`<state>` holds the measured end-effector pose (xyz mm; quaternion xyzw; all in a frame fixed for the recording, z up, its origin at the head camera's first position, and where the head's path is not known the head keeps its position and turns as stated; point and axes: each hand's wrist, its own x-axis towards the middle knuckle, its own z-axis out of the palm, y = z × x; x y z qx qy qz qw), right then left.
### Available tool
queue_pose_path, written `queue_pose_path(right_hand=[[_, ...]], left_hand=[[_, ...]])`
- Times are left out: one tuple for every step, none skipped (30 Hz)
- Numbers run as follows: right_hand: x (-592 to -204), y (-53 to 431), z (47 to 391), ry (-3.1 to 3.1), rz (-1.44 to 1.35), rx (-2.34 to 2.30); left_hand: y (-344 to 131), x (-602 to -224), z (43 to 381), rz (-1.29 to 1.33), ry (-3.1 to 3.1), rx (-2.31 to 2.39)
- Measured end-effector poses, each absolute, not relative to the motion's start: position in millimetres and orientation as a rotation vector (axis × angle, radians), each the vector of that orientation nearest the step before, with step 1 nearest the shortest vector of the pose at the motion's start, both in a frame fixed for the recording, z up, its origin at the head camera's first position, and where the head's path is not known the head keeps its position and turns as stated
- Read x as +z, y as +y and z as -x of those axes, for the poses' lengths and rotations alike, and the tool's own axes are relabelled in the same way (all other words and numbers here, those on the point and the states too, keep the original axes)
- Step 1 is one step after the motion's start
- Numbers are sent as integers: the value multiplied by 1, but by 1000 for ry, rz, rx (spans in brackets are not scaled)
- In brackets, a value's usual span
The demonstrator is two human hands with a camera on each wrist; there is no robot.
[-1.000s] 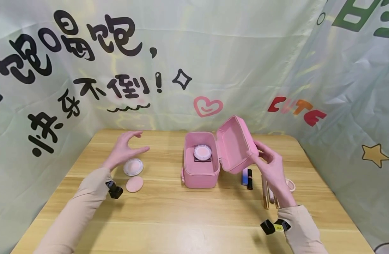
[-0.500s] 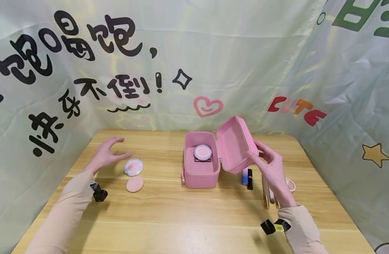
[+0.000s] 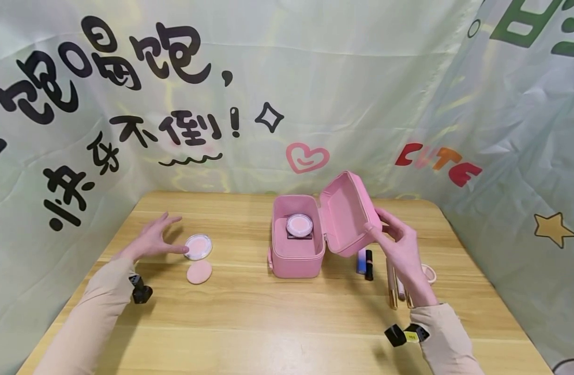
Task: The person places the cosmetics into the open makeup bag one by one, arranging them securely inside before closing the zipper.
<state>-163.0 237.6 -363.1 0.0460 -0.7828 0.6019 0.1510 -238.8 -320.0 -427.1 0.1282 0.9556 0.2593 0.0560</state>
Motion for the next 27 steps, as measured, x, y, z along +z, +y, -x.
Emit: queue_pose_path(right_hand=[[-363,238,163,-2250,-132,1727],[-363,238,163,-2252,-132,1725],[-363,237,163,-2254,-132,1722],[-363,237,163,-2257,-132,1721],[-363,237,163,-2259,-132,1719],[-363,237,163,-2260,-131,1719],[-363,237,163,-2258,-130,1723],[-363,237,163,-2255,-130,1729],[-363,237,163,-2249,-130,1737],[-363,237,163,-2245,-130,1744],[-363,237,163,-2242,-130,1749],[-363,237,163,-2239,-130,1753],[-363,237,163,-2238,-130,1755],[-363,238,163,-2238,-129,1756],[-363,238,163,-2239,-127,1754],[-363,238,163,-2242,-126,1752],[-363,238,163,-2246,-123,1748],[-363,238,163,-2249,-121,1746],[-363,238,163,-2253,-118,1745],[-363,238,163,-2255,-116,1744],[-363,238,163,-2259,-113,1742],[-363,238,162,-2262,-111,1739],[-363,238,162,-2266,-109,1734],[-363,238,162,-2267,-108,1733],[-363,238,162,-2269,-106,1730],[-363,238,162,-2271,-106,1727],[-363,238,162,-2273,-105,1723]], left_hand=[[-321,-428,238,-399,2882,786],[-321,-429,238,-407,2865,787],[-322,-430,238,-417,2851,784],[-322,-431,238,-427,2843,779],[-322,-432,238,-435,2836,777],[-322,-433,238,-439,2832,771],[-322,-433,238,-450,2833,760],[-322,-434,238,-465,2836,752],[-321,-434,238,-480,2837,747],[-321,-434,238,-497,2839,735],[-320,-434,238,-516,2841,725],[-319,-435,238,-534,2843,715],[-318,-435,238,-557,2842,710],[-316,-435,238,-562,2834,714],[-315,-435,237,-565,2828,714],[-314,-436,237,-568,2828,706],[-313,-436,237,-574,2825,705],[-312,-437,238,-577,2823,705],[-310,-437,237,-578,2822,705],[-309,-438,238,-576,2821,706],[-309,-438,238,-582,2822,706],[-307,-438,238,-586,2822,707],[-306,-438,237,-594,2821,712],[-305,-438,237,-597,2820,718],[-305,-438,237,-597,2820,721],[-304,-438,237,-600,2818,725],[-303,-438,237,-603,2820,723]])
